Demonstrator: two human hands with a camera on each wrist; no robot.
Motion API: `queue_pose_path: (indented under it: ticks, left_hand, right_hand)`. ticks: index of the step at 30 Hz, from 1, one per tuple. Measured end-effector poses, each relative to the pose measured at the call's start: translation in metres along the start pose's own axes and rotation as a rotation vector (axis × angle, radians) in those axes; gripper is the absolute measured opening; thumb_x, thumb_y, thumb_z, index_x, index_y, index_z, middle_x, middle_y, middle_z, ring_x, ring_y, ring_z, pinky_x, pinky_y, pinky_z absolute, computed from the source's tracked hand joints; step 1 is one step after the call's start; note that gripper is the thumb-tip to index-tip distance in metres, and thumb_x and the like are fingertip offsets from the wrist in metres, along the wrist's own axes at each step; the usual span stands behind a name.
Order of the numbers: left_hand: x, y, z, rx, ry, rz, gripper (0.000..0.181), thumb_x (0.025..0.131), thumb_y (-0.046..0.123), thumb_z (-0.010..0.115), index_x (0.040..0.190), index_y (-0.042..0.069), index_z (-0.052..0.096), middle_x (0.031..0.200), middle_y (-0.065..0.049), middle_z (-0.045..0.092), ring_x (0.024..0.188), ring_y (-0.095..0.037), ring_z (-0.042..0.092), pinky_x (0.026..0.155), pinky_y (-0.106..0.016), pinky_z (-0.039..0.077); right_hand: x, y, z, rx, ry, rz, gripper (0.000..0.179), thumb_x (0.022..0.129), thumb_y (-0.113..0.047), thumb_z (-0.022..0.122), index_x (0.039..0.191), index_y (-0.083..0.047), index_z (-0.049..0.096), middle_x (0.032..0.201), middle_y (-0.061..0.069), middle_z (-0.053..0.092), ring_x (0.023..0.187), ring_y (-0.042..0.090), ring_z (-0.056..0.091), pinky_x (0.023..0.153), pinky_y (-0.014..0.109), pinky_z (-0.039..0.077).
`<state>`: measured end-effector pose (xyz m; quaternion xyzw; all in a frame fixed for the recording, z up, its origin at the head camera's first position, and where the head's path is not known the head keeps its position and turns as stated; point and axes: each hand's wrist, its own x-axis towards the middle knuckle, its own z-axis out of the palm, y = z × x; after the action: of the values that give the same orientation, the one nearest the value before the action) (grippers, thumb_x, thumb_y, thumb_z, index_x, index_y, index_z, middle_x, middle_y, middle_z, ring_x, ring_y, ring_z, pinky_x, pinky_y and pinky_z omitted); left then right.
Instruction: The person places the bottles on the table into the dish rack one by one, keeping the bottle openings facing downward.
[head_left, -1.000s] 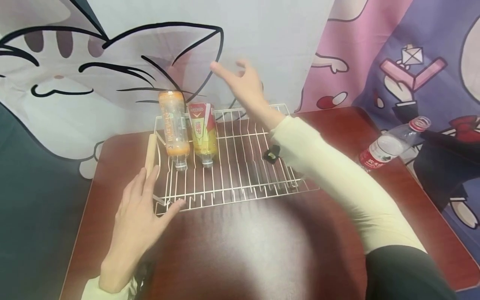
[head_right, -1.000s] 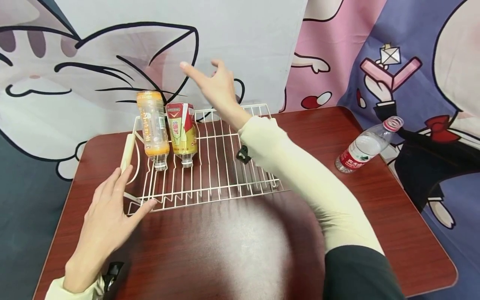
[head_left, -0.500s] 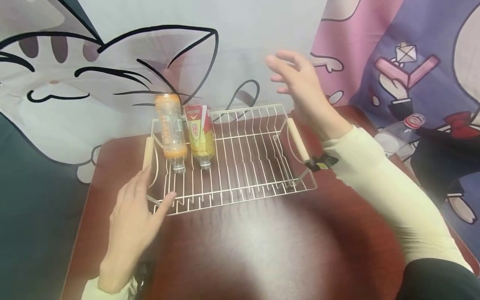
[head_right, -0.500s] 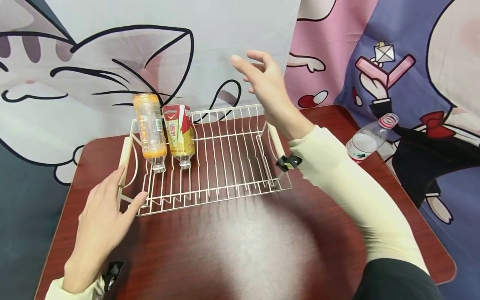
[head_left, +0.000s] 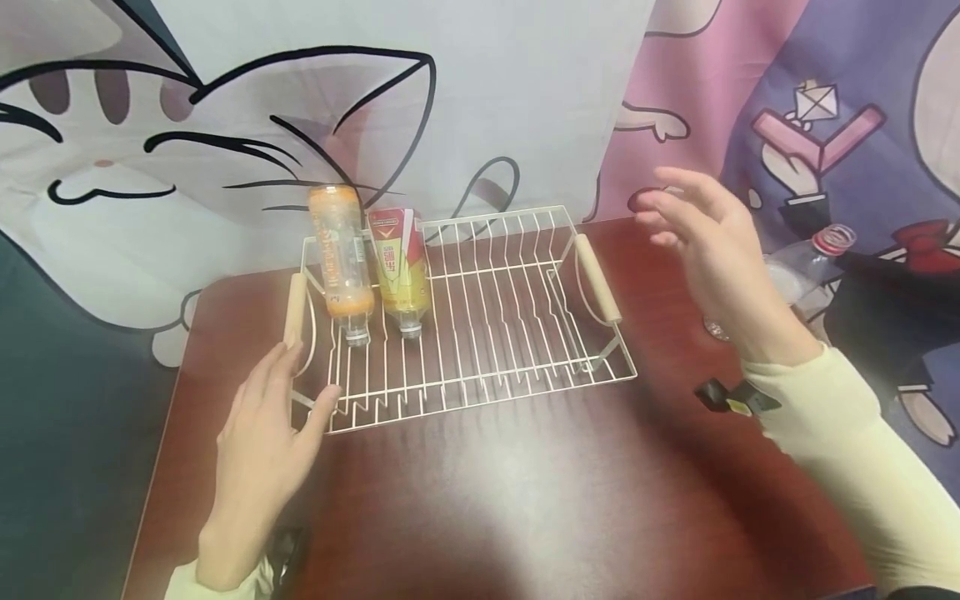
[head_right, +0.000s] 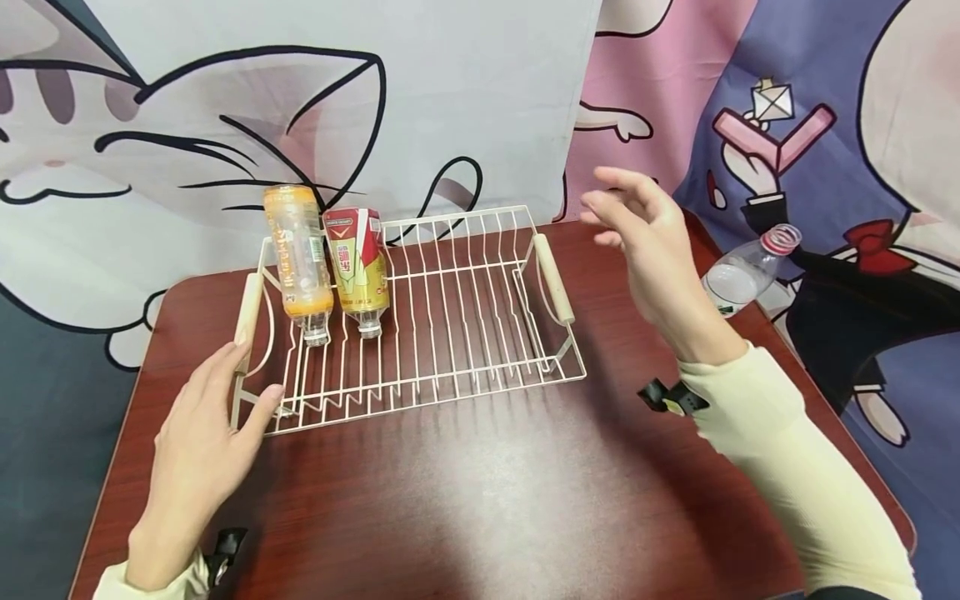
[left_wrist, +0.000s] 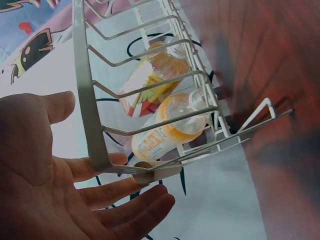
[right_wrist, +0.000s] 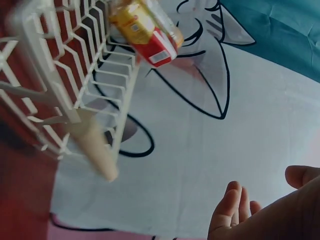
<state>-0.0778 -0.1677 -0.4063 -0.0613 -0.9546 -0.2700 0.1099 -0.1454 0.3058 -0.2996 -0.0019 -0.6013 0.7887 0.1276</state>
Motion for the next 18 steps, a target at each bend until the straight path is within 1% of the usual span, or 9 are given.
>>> queue_pose_path:
  ticks: [3,10,12,15,16,17,18]
  left_hand:
    - [-0.001,-0.003,0.001,-0.007,0.010,0.004,0.069,0.107,0.046,0.070,0.163,0.010,0.054,0.169,-0.020,0.048,0.148,-0.053,0.049,0.099,-0.085,0.045]
    - [-0.001,-0.005,0.004,-0.009,-0.005,0.005,0.071,0.106,0.047,0.071,0.164,0.011,0.052,0.171,-0.018,0.046,0.149,-0.052,0.049,0.095,-0.085,0.045]
    - [-0.002,-0.006,0.005,-0.012,-0.004,0.006,0.072,0.105,0.046,0.072,0.165,0.012,0.052,0.172,-0.017,0.045,0.149,-0.052,0.049,0.094,-0.085,0.046]
    - [-0.001,-0.006,0.005,-0.015,-0.005,0.002,0.073,0.105,0.047,0.072,0.166,0.014,0.050,0.173,-0.015,0.044,0.149,-0.051,0.049,0.093,-0.084,0.046]
    - [-0.002,-0.006,0.005,-0.015,-0.006,0.001,0.074,0.105,0.047,0.072,0.167,0.014,0.049,0.173,-0.015,0.044,0.150,-0.050,0.049,0.093,-0.084,0.046]
    - [-0.002,-0.006,0.006,-0.015,-0.005,0.000,0.074,0.105,0.047,0.072,0.167,0.014,0.049,0.173,-0.014,0.044,0.150,-0.050,0.048,0.093,-0.084,0.046]
    - [-0.002,-0.005,0.006,-0.016,-0.004,0.000,0.074,0.105,0.047,0.072,0.167,0.015,0.049,0.173,-0.014,0.043,0.150,-0.050,0.048,0.093,-0.084,0.046]
  right_hand:
    - [-0.013,0.007,-0.012,0.003,0.018,-0.030,0.025,0.105,0.004,0.070,0.129,-0.003,0.075,0.104,0.010,0.081,0.090,0.018,0.078,0.076,0.023,0.060]
    - [-0.037,0.021,-0.035,0.027,0.063,-0.063,0.031,0.104,0.006,0.070,0.135,0.003,0.070,0.102,0.010,0.081,0.088,0.017,0.079,0.071,0.021,0.061]
    - [-0.043,0.025,-0.042,0.019,0.085,-0.061,0.031,0.105,0.006,0.070,0.135,0.001,0.069,0.103,0.009,0.081,0.088,0.016,0.079,0.067,0.019,0.059]
    - [-0.048,0.031,-0.049,0.002,0.132,-0.075,0.032,0.105,0.007,0.069,0.136,-0.002,0.070,0.104,0.008,0.082,0.089,0.015,0.078,0.067,0.018,0.058]
    - [-0.050,0.033,-0.052,-0.001,0.149,-0.083,0.033,0.104,0.008,0.069,0.135,-0.003,0.070,0.104,0.008,0.081,0.089,0.015,0.078,0.066,0.018,0.058]
    - [-0.051,0.035,-0.054,-0.003,0.171,-0.093,0.034,0.104,0.008,0.070,0.136,-0.003,0.070,0.104,0.008,0.081,0.087,0.015,0.078,0.062,0.018,0.056]
    - [-0.052,0.037,-0.056,-0.012,0.199,-0.118,0.036,0.102,0.010,0.069,0.135,-0.003,0.070,0.103,0.008,0.081,0.087,0.015,0.078,0.063,0.019,0.057]
